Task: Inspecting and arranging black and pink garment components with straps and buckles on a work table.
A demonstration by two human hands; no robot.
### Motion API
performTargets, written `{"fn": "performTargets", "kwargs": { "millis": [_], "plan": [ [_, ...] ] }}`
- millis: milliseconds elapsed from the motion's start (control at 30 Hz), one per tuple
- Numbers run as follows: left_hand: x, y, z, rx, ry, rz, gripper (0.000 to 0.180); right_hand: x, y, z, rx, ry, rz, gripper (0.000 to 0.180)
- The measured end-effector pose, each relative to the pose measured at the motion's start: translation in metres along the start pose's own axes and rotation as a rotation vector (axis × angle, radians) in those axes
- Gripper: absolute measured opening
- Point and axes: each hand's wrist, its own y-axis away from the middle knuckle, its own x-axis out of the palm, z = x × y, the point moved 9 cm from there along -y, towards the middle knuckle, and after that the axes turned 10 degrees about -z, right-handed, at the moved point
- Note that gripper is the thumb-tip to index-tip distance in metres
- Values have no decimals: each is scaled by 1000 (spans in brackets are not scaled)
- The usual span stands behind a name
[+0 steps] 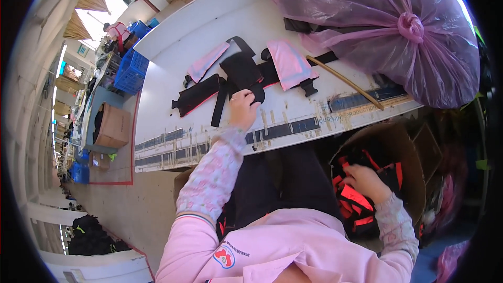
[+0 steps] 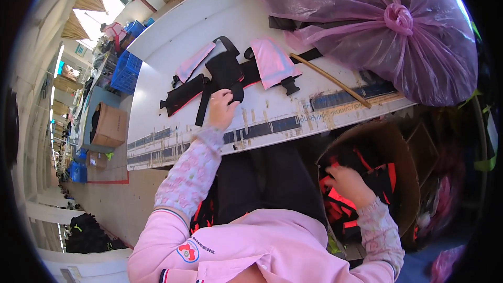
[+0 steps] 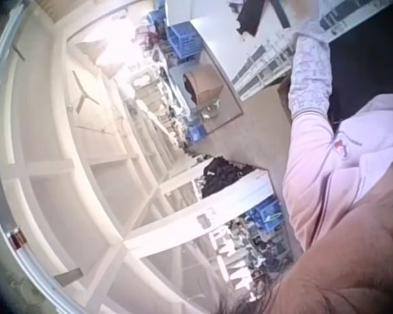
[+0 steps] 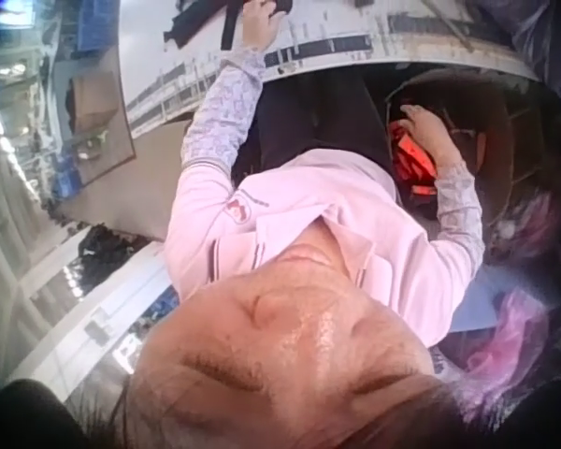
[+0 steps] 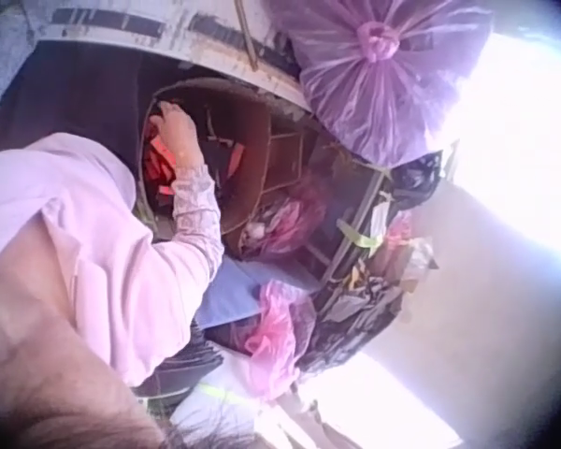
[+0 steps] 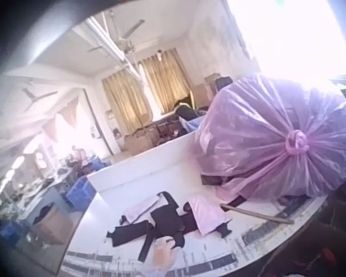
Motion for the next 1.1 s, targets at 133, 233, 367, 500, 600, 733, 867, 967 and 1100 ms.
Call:
{"fn": "performTargets", "kwargs": {
  "millis": [133,233,367,500,600,733,867,967,1100],
  "plan": [
    [-94,-18,-28,-391,932,11,15,-40,-92,47,-137,-214,-249,29],
    [-161,-28,-23,-522,1687,-117,12,-56,-150,101,-257,-474,-368,34],
    [-162,-42,-28,-570,2115,-140,13,-6,-199,131,-318,-859,-144,49],
    [-135,-57,-35,-482,2327,-111,16,84,-155,190,-165,-1606,805,69],
    [-126,-69,-20,-348,2292,-133,22,63,-114,224,-231,-1544,682,77],
    [-102,-67,40,-688,826,-338,27,35,-141,184,-152,-1197,160,68],
    [-86,-38,18,-223,417,-290,31,53,-187,92,-56,-565,-245,77],
    [-39,36,-30,-24,463,163,38,46,-176,98,57,-58,-203,76],
    [-4,105,-60,-86,309,378,69,45,-147,116,-197,9,-207,64]
  ]
}}
